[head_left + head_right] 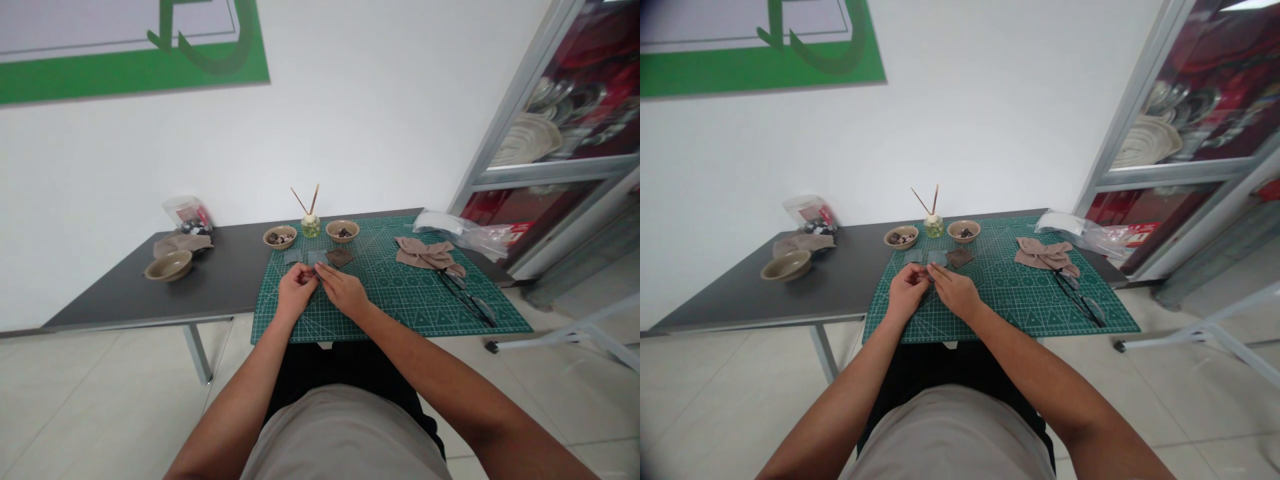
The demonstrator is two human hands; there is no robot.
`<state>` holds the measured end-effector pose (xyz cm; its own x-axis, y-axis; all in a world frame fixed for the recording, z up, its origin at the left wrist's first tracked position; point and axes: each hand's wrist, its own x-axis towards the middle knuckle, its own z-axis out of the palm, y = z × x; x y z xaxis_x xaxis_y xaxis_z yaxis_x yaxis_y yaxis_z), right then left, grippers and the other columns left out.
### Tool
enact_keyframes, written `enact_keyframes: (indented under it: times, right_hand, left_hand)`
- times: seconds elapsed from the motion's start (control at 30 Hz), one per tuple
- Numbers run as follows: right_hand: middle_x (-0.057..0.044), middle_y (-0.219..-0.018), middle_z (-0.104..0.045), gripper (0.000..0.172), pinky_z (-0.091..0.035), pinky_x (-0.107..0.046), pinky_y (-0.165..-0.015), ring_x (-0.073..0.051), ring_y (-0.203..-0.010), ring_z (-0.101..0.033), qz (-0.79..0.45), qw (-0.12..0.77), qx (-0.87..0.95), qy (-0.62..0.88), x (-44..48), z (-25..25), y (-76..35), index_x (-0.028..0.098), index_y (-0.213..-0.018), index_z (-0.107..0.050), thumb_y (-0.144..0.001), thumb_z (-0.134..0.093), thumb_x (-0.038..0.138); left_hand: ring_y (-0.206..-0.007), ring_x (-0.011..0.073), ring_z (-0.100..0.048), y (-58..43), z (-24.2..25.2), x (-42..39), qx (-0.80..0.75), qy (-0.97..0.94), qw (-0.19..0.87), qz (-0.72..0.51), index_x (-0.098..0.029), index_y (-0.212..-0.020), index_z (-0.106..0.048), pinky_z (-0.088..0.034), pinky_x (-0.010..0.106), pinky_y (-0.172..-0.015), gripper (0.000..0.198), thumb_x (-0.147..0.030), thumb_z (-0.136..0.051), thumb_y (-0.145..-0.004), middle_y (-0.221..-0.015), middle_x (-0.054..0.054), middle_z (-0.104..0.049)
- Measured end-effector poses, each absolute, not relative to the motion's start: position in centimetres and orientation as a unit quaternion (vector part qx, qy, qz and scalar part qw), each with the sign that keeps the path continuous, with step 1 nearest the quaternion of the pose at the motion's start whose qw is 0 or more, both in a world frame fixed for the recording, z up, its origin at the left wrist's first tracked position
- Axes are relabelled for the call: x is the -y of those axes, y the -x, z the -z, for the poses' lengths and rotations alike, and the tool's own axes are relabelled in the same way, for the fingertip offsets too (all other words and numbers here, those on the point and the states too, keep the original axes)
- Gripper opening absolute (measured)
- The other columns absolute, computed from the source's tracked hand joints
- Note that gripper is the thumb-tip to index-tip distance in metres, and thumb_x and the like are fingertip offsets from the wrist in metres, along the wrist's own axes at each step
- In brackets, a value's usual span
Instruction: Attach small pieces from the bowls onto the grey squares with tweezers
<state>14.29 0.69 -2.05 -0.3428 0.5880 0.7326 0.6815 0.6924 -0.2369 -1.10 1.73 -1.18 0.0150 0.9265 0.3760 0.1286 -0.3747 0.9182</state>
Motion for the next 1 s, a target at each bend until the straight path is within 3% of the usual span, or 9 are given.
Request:
enact_keyframes:
  times: [0.27,0.47,0.63,0.87,1.0]
  right_hand:
    - [-0.01,-0.131,-0.059,0.039,-0.056,-0.031,-0.091,-0.02,-0.109,-0.065,0.071,0.386,0.832,0.393,-0.54,2.04,-14.25,0.017,-0.129,-0.058,-0.093,-0.042,0.015]
    - [-0.01,-0.119,-0.067,0.04,-0.056,-0.029,-0.089,-0.018,-0.104,-0.067,0.042,0.396,0.814,0.423,-0.69,1.81,-14.45,0.015,-0.131,-0.055,-0.092,-0.044,0.014]
    - [-0.01,-0.131,-0.06,0.042,-0.053,-0.03,-0.095,-0.018,-0.114,-0.062,0.044,0.403,0.83,0.383,-0.62,1.99,-14.47,0.018,-0.129,-0.057,-0.09,-0.044,0.012]
    - [-0.008,-0.113,-0.07,0.036,-0.056,-0.035,-0.088,-0.021,-0.1,-0.068,-0.009,0.442,0.781,0.442,-1.1,1.97,-14.32,0.02,-0.121,-0.063,-0.088,-0.048,0.015]
    - [-0.007,-0.106,-0.072,0.031,-0.056,-0.035,-0.086,-0.02,-0.095,-0.069,-0.022,0.485,0.747,0.455,-1.25,1.54,-14.35,0.022,-0.112,-0.067,-0.088,-0.049,0.018]
  left_hand:
    - [-0.053,0.0075,-0.042,1.29,0.76,-1.46,-0.437,-0.64,0.338,-0.534,-0.017,-0.064,-0.052,-0.035,0.02,-0.054,0.012,-0.018,-0.063,-0.069,-0.057,-0.007,-0.047]
    - [-0.059,0.0091,-0.047,1.17,0.55,-1.32,-0.421,-0.642,0.338,-0.545,-0.017,-0.066,-0.056,-0.038,0.021,-0.057,0.014,-0.024,-0.066,-0.072,-0.066,-0.004,-0.056]
    - [-0.054,0.0081,-0.042,1.25,0.43,-1.16,-0.436,-0.658,0.313,-0.528,-0.017,-0.061,-0.052,-0.035,0.021,-0.055,0.015,-0.019,-0.063,-0.072,-0.058,-0.006,-0.048]
    - [-0.06,0.0095,-0.05,1.06,0.45,-1.09,-0.431,-0.622,0.329,-0.565,-0.018,-0.071,-0.057,-0.041,0.022,-0.058,0.016,-0.029,-0.068,-0.072,-0.072,-0.002,-0.06]
    - [-0.065,0.0098,-0.057,0.98,0.39,-1.45,-0.413,-0.592,0.351,-0.597,-0.018,-0.074,-0.054,-0.045,0.023,-0.061,0.017,-0.026,-0.068,-0.07,-0.091,0.002,-0.064]
